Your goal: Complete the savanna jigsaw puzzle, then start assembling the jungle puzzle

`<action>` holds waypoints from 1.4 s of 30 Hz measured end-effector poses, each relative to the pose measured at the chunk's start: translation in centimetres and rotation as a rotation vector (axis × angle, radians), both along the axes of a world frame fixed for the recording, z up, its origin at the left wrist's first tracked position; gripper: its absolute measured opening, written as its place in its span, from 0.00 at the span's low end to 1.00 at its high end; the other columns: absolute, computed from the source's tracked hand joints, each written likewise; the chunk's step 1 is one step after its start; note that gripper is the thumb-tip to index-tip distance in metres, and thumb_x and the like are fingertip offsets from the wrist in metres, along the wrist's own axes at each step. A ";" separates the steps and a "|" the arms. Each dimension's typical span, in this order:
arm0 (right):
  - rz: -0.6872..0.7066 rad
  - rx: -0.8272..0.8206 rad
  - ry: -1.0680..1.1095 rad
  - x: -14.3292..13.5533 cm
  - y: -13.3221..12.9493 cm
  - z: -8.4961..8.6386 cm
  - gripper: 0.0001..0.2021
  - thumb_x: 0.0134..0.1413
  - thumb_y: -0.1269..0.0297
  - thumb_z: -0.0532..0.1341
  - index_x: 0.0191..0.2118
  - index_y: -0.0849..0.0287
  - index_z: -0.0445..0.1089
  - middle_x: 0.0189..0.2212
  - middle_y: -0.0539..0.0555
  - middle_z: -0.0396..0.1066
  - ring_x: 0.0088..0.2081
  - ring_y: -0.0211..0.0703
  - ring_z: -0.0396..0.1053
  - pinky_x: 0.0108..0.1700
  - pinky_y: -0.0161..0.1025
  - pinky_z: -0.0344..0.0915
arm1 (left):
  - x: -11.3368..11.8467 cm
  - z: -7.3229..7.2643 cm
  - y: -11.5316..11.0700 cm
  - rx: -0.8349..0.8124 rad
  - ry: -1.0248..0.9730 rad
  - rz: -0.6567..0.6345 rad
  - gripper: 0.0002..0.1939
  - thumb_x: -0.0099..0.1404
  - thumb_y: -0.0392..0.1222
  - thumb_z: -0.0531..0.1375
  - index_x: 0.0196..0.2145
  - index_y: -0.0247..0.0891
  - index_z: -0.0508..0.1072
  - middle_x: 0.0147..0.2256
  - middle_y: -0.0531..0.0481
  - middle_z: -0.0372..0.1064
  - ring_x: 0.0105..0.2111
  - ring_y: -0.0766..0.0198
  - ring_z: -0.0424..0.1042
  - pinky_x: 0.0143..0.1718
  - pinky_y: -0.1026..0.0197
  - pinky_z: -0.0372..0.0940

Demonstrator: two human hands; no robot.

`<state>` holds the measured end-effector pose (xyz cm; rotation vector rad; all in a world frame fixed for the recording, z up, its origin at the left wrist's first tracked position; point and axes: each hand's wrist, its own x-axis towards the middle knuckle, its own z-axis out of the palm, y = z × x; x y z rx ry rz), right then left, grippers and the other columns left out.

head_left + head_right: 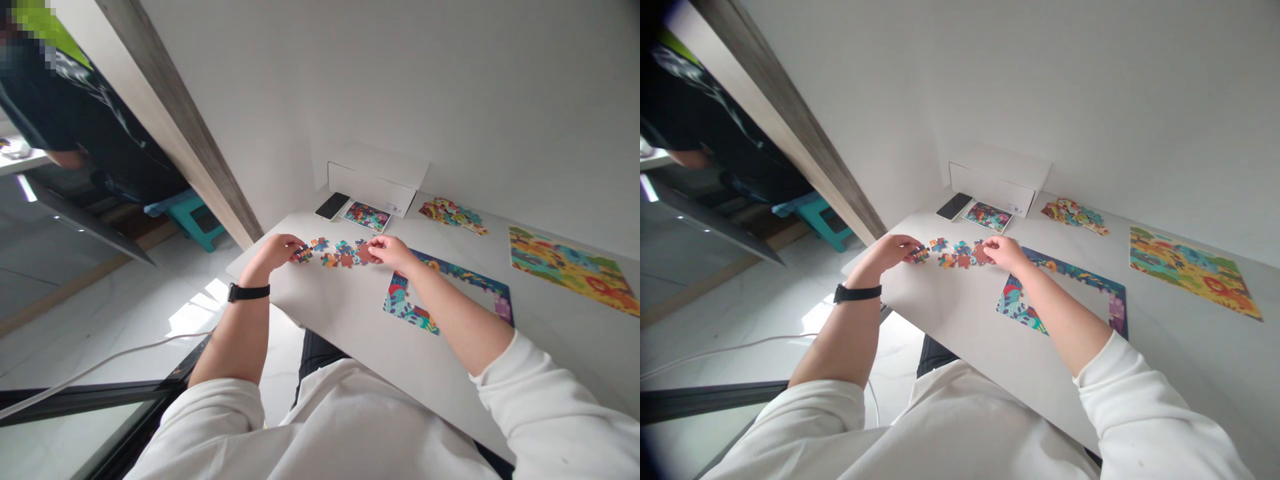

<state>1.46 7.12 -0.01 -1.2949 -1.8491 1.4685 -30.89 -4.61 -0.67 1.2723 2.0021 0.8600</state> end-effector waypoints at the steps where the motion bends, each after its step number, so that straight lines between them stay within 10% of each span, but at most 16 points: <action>1: 0.000 0.000 -0.004 0.1 0.0 0.0 0.03 0.59 0.71 0.69 0.38 0.57 0.76 0.28 0.49 0.78 0.29 0.36 0.74 0.32 0.32 0.72 | -0.1 0.0 -0.1 -0.008 0.029 -0.011 0.09 0.66 0.39 0.64 0.42 0.42 0.84 0.29 0.49 0.81 0.29 0.59 0.81 0.31 0.62 0.70; 21: 0.054 0.087 0.020 0.3 0.8 -0.9 0.03 0.58 0.71 0.68 0.39 0.57 0.78 0.30 0.49 0.77 0.29 0.38 0.73 0.36 0.36 0.73 | 2.0 -0.2 5.2 0.184 -0.101 0.193 0.13 0.69 0.31 0.60 0.50 0.37 0.77 0.40 0.44 0.82 0.29 0.64 0.80 0.35 0.61 0.75; 29: 0.066 0.095 -0.001 0.0 1.3 -1.0 0.04 0.61 0.71 0.66 0.39 0.57 0.78 0.29 0.47 0.77 0.27 0.36 0.73 0.33 0.33 0.70 | 2.8 -1.1 5.3 0.098 0.221 0.199 0.18 0.66 0.30 0.60 0.51 0.42 0.80 0.46 0.44 0.83 0.43 0.56 0.80 0.45 0.58 0.71; 42: 0.115 0.047 0.070 -6.9 1.1 -0.5 0.06 0.64 0.68 0.71 0.46 0.57 0.79 0.42 0.55 0.83 0.39 0.41 0.81 0.48 0.41 0.79 | 3.5 -1.9 4.6 0.342 0.323 -0.028 0.16 0.77 0.48 0.56 0.44 0.41 0.82 0.45 0.44 0.79 0.44 0.57 0.76 0.50 0.58 0.69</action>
